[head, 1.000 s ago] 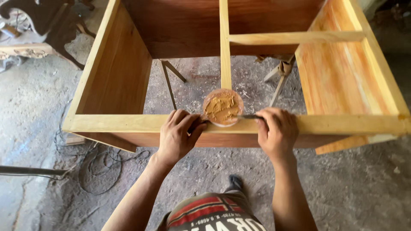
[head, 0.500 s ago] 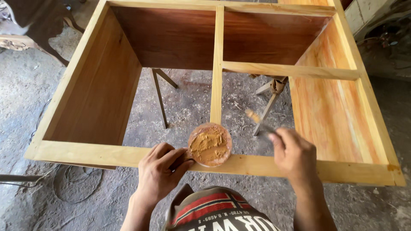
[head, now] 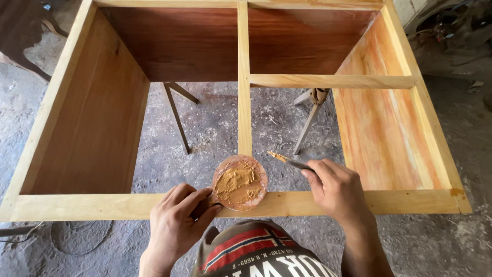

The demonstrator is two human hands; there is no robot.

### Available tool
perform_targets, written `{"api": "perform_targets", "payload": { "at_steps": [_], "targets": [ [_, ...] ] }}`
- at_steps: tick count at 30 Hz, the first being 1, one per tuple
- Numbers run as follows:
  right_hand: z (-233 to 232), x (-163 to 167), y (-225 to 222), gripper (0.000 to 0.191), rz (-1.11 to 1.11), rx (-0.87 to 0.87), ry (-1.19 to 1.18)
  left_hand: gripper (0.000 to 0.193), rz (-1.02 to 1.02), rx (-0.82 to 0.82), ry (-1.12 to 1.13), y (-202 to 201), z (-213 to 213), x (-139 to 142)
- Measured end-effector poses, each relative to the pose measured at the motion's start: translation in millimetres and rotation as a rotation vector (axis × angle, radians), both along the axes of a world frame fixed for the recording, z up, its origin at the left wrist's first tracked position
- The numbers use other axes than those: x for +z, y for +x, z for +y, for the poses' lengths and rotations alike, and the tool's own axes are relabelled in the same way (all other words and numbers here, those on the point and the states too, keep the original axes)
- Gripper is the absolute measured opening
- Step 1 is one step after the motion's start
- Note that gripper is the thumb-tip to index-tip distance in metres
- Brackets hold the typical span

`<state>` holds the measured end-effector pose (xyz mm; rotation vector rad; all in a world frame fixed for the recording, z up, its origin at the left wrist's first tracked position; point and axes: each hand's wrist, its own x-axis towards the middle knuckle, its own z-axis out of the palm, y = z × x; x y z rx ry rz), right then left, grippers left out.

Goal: The person carries a round board holding wood filler and uses a small spatula to press filler into the joints and gaps of a wooden furniture frame. They move around the frame, filling seams on different sides and edges, then walk across the workshop carrying the filler board and a knife.

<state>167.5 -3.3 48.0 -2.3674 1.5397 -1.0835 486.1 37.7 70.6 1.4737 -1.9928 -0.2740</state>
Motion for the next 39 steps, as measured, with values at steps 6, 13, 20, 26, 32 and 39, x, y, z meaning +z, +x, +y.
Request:
{"api": "perform_targets", "payload": {
  "at_steps": [6, 13, 20, 26, 32, 39],
  "targets": [
    [2.7, 0.9, -1.0, 0.014, 0.017, -0.008, -0.019, 0.03, -0.016, 0.017, -0.056, -2.1, 2.3, -2.2],
    [4.5, 0.0, -2.9, 0.014, 0.034, 0.022, -0.026, 0.031, -0.011, 0.026, -0.079, -4.8, 6.6, -7.0],
    [5.9, -1.7, -5.1, 0.014, 0.054, 0.029, 0.017, 0.032, 0.026, 0.021, -0.111, -6.7, 8.3, -6.5],
    [9.4, -12.7, -3.3, 0.024, 0.048, -0.031, 0.03, 0.032, 0.061, 0.023, -0.122, 2.9, 11.0, -12.2],
    [8.9, -20.9, -5.0, 0.02, 0.151, -0.005, -0.004, 0.034, 0.061, 0.004, -0.133, 12.4, 12.8, -11.6],
    [7.6, -17.1, -4.5, 0.019, 0.201, -0.004, 0.016, 0.029, 0.101, -0.023, -0.14, 17.7, 13.2, -5.3]
  ]
}}
